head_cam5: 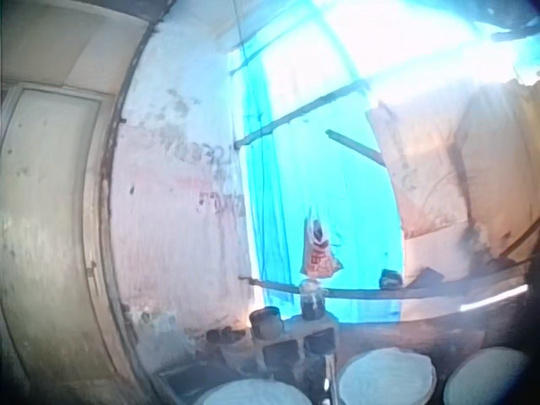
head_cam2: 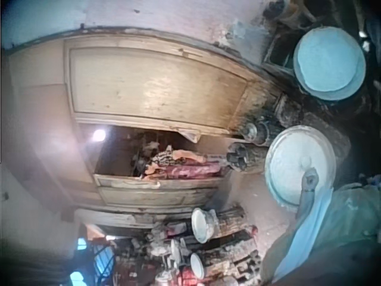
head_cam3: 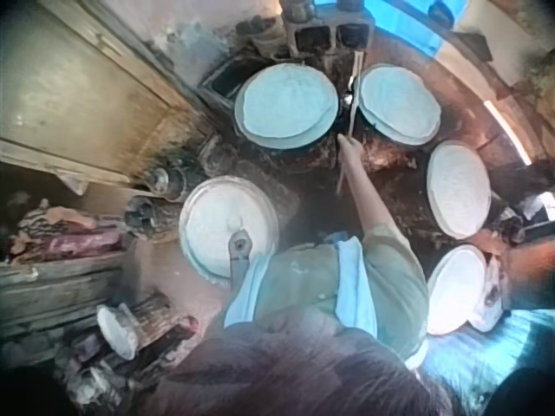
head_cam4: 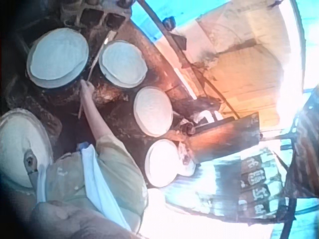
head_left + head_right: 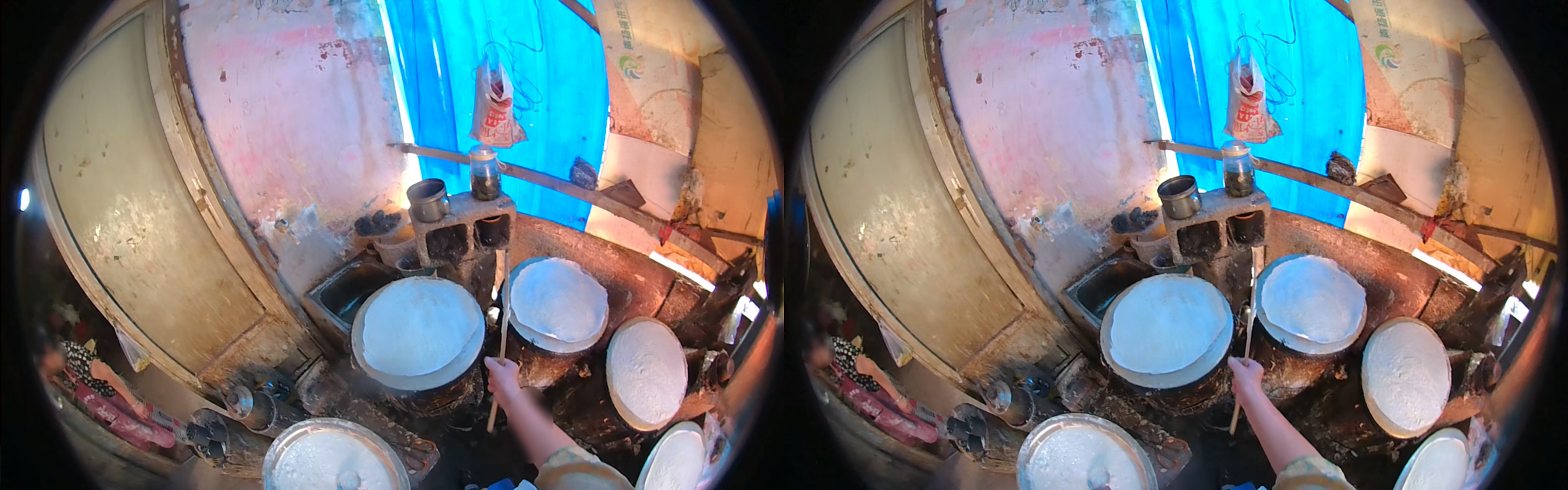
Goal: The person pours batter from a ladle onto multiple heated griddles, spreads the batter thin with a stick, and peels the cooked flatbreads off the griddles by hand.
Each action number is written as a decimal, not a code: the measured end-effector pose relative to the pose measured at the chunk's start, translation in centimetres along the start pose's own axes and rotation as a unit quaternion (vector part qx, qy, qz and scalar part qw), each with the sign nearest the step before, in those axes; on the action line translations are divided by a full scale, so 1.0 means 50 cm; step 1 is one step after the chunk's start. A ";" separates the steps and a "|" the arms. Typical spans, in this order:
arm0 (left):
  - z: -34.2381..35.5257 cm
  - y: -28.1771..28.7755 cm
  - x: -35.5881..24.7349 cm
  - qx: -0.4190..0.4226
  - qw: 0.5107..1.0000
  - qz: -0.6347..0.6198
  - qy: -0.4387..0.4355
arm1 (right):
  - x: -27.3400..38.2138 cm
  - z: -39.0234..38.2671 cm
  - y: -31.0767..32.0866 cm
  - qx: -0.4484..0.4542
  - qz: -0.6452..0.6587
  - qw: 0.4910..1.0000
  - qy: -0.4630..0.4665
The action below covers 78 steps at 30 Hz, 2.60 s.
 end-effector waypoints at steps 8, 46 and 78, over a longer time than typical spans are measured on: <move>-0.005 0.017 0.032 -0.006 1.000 0.010 -0.001 | 0.019 0.161 -0.156 -0.048 -0.162 0.984 0.054; 0.235 0.353 -0.021 -0.217 0.846 0.478 0.094 | -0.143 -1.105 0.826 -0.543 -0.016 0.824 0.161; -0.049 0.322 0.235 -0.053 0.766 0.604 0.213 | -1.027 -1.623 0.924 -0.817 -0.104 0.567 -0.005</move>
Point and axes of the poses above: each hand's wrist, its own z-axis towards the middle knuckle, its own y-axis out of the back of the hand, x = y × z, the point moved 10 cm from there along z, towards the middle knuckle, and after that the axes turned 4 degrees about -x, right-handed, at the moved point
